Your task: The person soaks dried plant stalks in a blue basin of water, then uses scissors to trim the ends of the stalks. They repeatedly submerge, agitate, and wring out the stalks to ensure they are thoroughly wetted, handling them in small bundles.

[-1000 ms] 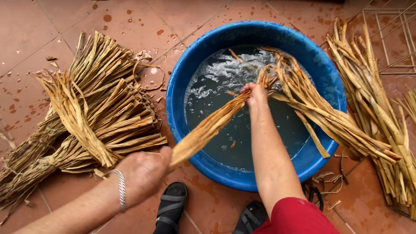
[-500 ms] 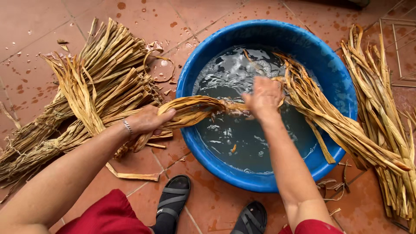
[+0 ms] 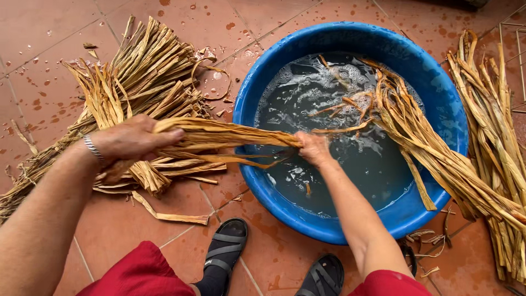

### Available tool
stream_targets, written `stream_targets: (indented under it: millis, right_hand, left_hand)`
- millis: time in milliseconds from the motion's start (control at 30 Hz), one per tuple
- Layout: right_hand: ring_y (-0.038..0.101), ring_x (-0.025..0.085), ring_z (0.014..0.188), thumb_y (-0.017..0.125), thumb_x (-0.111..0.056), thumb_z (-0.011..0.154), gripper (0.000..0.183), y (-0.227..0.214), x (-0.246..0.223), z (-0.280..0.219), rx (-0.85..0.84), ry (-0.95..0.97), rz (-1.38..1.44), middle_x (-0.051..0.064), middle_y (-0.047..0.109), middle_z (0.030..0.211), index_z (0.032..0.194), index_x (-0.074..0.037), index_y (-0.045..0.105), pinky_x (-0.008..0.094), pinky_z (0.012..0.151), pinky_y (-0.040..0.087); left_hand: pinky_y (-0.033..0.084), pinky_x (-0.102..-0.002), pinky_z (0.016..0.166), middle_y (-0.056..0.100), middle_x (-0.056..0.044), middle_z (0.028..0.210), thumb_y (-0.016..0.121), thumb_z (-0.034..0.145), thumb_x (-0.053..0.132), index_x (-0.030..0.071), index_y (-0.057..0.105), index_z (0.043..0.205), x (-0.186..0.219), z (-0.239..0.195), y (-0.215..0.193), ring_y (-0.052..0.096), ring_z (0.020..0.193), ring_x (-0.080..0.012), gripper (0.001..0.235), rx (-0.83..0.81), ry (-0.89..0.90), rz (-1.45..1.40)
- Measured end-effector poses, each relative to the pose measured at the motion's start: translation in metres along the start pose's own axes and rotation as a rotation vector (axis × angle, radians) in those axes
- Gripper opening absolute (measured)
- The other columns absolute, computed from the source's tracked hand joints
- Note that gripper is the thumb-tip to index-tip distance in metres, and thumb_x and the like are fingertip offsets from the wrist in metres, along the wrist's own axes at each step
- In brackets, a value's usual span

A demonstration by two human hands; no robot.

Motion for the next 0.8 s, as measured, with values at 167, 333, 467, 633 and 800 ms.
stream_targets:
  millis: [167, 333, 467, 633, 800]
  right_hand:
    - [0.071, 0.033, 0.091, 0.063, -0.032, 0.086, 0.027, -0.058, 0.092, -0.024, -0.028, 0.215, -0.306, 0.012, 0.076, 0.1, 0.108, -0.02, 0.075, 0.046, 0.082, 0.055]
    - [0.067, 0.038, 0.112, 0.08, -0.044, 0.078, 0.047, -0.095, 0.015, -0.022, -0.156, 0.252, -0.296, 0.015, 0.074, 0.115, 0.119, -0.02, 0.075, 0.052, 0.098, 0.049]
    - [0.058, 0.037, 0.127, 0.089, -0.054, 0.061, 0.107, -0.159, -0.147, -0.028, -0.004, -0.023, -0.221, 0.017, 0.063, 0.138, 0.151, -0.017, 0.046, 0.05, 0.107, 0.044]
    - [0.042, 0.051, 0.14, 0.084, -0.072, 0.041, 0.147, -0.191, -0.327, -0.093, 0.507, -0.838, -0.174, 0.031, 0.048, 0.152, 0.158, -0.005, 0.025, 0.06, 0.113, 0.031]
    - [0.073, 0.03, 0.102, 0.082, -0.02, 0.084, 0.061, -0.122, -0.297, -0.068, 0.248, -0.765, 0.335, 0.009, 0.072, 0.114, 0.138, -0.014, 0.055, 0.041, 0.086, 0.058]
  left_hand:
    - [0.04, -0.038, 0.047, 0.056, -0.009, 0.059, 0.065, 0.088, 0.057, -0.001, 0.064, 0.073, -0.038, -0.016, -0.057, 0.049, 0.053, -0.0202, 0.06, 0.16, -0.094, -0.188]
    - [0.043, -0.034, 0.044, 0.054, -0.004, 0.061, 0.064, 0.091, 0.057, 0.002, 0.058, 0.078, -0.014, 0.005, -0.028, 0.051, 0.052, -0.016, 0.057, 0.122, -0.039, -0.311]
    - [0.046, -0.035, 0.049, 0.06, -0.004, 0.064, 0.06, 0.091, 0.062, 0.005, 0.066, 0.084, 0.035, 0.023, 0.002, 0.054, 0.055, -0.0166, 0.058, 0.026, 0.067, -0.237]
    - [0.058, -0.039, 0.074, 0.074, -0.018, 0.083, 0.081, 0.076, 0.056, 0.001, 0.072, 0.093, 0.116, 0.026, 0.04, 0.073, 0.074, -0.0279, 0.059, -0.027, 0.366, 0.338]
    - [0.058, -0.043, 0.079, 0.075, -0.017, 0.092, 0.084, 0.072, 0.038, 0.008, 0.075, 0.096, 0.144, -0.006, 0.049, 0.073, 0.087, -0.0313, 0.04, 0.117, 0.458, 0.64]
Point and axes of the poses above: each hand's wrist, its own z-axis towards the middle knuckle, its own y-axis out of the palm, x = y × z, the point moved 9 cm from there along z, towards the middle knuckle
